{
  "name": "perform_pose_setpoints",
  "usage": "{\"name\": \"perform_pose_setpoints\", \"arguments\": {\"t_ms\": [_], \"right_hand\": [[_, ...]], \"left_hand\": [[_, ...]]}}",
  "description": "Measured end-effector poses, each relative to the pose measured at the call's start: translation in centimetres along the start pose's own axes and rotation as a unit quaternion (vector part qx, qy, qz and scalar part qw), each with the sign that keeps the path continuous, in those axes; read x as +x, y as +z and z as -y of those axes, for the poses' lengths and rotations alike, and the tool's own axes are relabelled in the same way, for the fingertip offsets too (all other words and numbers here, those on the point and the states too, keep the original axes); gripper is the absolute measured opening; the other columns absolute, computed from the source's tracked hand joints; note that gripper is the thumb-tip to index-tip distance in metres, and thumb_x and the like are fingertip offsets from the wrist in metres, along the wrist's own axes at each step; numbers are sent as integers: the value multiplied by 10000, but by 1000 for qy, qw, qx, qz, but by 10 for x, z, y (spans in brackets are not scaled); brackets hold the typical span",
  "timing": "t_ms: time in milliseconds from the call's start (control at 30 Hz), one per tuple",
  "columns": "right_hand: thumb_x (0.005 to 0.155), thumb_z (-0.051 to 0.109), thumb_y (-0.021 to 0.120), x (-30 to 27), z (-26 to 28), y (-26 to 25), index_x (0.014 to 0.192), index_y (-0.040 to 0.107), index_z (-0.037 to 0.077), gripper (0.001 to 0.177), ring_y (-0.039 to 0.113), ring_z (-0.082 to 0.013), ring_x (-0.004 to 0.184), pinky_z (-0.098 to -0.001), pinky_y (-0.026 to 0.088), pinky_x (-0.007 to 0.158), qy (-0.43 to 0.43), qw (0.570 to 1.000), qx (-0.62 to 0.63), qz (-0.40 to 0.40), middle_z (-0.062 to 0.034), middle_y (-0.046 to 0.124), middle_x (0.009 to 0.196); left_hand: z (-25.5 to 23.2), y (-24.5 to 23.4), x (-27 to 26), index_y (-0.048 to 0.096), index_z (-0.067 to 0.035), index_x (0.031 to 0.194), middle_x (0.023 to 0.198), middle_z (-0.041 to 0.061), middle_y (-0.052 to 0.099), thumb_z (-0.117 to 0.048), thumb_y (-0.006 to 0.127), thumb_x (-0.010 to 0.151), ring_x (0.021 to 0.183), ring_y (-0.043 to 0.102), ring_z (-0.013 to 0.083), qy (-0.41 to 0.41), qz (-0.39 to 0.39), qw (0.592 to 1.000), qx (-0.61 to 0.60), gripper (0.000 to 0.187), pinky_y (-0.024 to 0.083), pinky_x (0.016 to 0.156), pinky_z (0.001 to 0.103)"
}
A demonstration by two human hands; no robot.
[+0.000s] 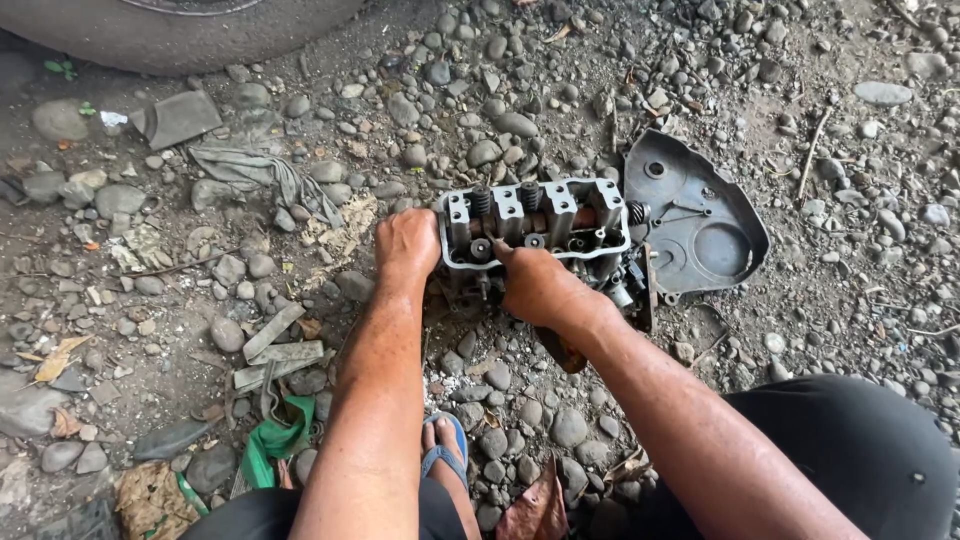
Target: The person sits on the ground and works on a disassembled engine cylinder head. They use a hammer and a metal rod to tap and adjust internal components within the cylinder head.
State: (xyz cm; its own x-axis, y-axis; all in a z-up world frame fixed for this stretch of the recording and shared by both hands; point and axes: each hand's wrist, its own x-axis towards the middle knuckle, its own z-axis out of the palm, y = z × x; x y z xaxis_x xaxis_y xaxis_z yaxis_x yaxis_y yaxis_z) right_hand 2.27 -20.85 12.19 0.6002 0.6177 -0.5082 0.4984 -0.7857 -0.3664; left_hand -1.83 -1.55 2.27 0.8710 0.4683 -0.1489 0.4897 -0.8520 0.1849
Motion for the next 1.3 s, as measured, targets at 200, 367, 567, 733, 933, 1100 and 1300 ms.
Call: {"name": "perform_pose_setpoints", "arguments": {"t_ms": [200,367,567,733,933,1100,1300], "right_hand": [[871,175,572,13,-4,14,1557,403,210,707,699,-421,1108,-568,583,937,-1,999,28,-29,-237,736,1098],[868,144,582,32,-20,28,1553,420,191,706,700,-443,1092,-570,589,923,13,999,22,-27,-259,730,1083],[886,147,561,32,-15,18,1549,425,172,678,687,-463,1113,-582,581,929,6,999,31,-42,-275,726,1102],[878,147,576,33,-20,30,1553,421,184,693,690,-460,1109,-579,581,931,7,999,31,-30,-270,728,1098],[892,191,580,11,-11,13,1531,453,184,652,690,-472,1100,-593,572,934,-5,998,39,-43,-284,728,1088],[824,157,580,2,7,-1,1521,475,192,706,697,-440,1104,-559,581,940,6,998,46,-52,-253,736,1097],[847,121,567,4,-3,9,1525,468,149,685,678,-459,1143,-576,557,989,1,999,24,-43,-291,722,1142]], "left_hand": [[-2,-1,-3,804,0,961,948,184,794,-33,449,907,1037,755,359,-6,-13,1000,-8,361,597,941,461],[10,30,18,805,-43,887,867,164,789,-63,485,892,959,774,350,8,-36,999,3,321,610,878,475],[7,25,17,805,-34,877,863,177,787,-51,496,896,954,774,359,7,-41,999,2,310,613,867,482],[11,43,19,807,-61,857,849,153,789,-64,504,886,938,777,349,7,-36,999,3,305,617,858,470],[9,32,20,817,-71,890,888,148,799,-58,517,895,972,776,340,-1,-32,999,-2,300,614,881,469],[23,65,32,812,-102,919,856,127,792,-95,529,929,931,777,322,4,-92,996,-13,283,586,906,452],[15,52,27,766,-65,1021,966,157,792,-84,468,990,949,765,345,11,-112,992,-61,301,547,964,511]]}}
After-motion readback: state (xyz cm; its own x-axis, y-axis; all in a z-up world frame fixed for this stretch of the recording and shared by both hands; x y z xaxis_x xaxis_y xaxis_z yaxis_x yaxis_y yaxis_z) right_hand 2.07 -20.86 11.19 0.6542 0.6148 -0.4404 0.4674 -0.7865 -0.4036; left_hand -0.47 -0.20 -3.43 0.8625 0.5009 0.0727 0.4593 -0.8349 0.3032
